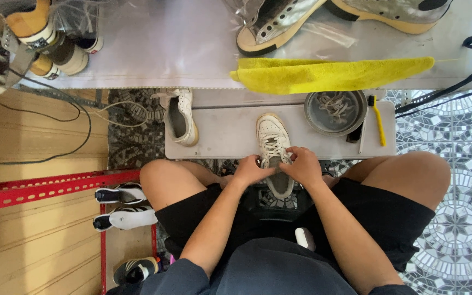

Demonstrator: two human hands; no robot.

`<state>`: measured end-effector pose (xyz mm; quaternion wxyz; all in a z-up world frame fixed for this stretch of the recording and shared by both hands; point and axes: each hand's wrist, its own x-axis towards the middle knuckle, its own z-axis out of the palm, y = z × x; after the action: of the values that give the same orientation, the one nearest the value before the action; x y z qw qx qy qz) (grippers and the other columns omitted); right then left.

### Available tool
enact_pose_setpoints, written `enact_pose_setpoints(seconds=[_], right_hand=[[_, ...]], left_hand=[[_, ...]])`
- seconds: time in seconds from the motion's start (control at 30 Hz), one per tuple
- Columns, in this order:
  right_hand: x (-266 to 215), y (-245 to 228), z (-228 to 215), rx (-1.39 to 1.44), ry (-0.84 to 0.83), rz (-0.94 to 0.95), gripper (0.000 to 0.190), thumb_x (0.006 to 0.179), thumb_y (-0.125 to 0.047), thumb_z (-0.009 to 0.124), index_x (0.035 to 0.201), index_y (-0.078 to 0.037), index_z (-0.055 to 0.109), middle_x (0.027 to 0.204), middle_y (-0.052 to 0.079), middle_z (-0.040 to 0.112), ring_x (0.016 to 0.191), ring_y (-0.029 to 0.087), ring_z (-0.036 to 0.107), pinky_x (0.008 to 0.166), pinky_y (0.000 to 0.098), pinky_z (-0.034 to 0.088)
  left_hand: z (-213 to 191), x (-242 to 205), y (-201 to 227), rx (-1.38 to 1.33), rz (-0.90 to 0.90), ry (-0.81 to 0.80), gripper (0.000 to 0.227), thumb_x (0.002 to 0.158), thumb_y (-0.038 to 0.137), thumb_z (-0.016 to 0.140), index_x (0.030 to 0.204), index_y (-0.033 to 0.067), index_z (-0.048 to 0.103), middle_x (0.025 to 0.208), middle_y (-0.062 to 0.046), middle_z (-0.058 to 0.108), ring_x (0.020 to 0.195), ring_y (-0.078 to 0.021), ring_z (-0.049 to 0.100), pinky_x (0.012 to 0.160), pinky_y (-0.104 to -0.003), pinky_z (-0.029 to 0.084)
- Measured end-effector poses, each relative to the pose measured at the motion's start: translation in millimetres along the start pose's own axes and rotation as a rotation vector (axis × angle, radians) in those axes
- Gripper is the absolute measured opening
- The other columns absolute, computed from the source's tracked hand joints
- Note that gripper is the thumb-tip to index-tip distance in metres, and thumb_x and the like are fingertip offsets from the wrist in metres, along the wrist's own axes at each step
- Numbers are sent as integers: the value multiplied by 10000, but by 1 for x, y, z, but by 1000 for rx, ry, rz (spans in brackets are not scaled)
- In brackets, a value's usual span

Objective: The person laces a white sneaker by threading a white shoelace through the eyelets. They pull the laces to tighten them and tie a knot at the top of the shoe.

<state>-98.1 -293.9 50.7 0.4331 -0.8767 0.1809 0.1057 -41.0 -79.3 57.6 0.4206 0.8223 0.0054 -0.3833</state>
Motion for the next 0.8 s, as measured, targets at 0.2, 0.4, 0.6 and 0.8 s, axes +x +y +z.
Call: enact_pose_setpoints(seconds=[0.2,0.4,0.6,0.8], right_hand=[[5,3,9,22,50,-87,451,889,-247,921,1267,-13,848,1085,261,782,975,442,794,832,499,653],[13,7,12,275,106,-73,453,957,-222,905,1329,19,812,1213,280,746,1120,461,759,969,493,633],[29,37,25,399,102,76,400,1100,-400,798,1267,-39,840,1102,203,790,1053,351,765,904,475,608],[36,55,27,382,77,156,365,1063,-447,817,1121,-92,881,911,117,818,845,212,723,760,394,568]], left_hand=[[26,18,-19,-26,40,170,360,854,284,764,989,-48,799,792,-227,780,814,-371,816,686,-509,676],[20,13,7,-40,89,341,365,899,253,683,1036,-55,823,880,-283,800,916,-414,818,748,-532,642],[-14,-17,54,50,7,252,652,974,539,723,1336,2,797,1144,-239,841,1213,-459,766,1018,-570,612],[-39,3,23,148,-24,257,493,1038,545,652,1131,111,867,974,-134,856,1117,-431,795,959,-547,616]])
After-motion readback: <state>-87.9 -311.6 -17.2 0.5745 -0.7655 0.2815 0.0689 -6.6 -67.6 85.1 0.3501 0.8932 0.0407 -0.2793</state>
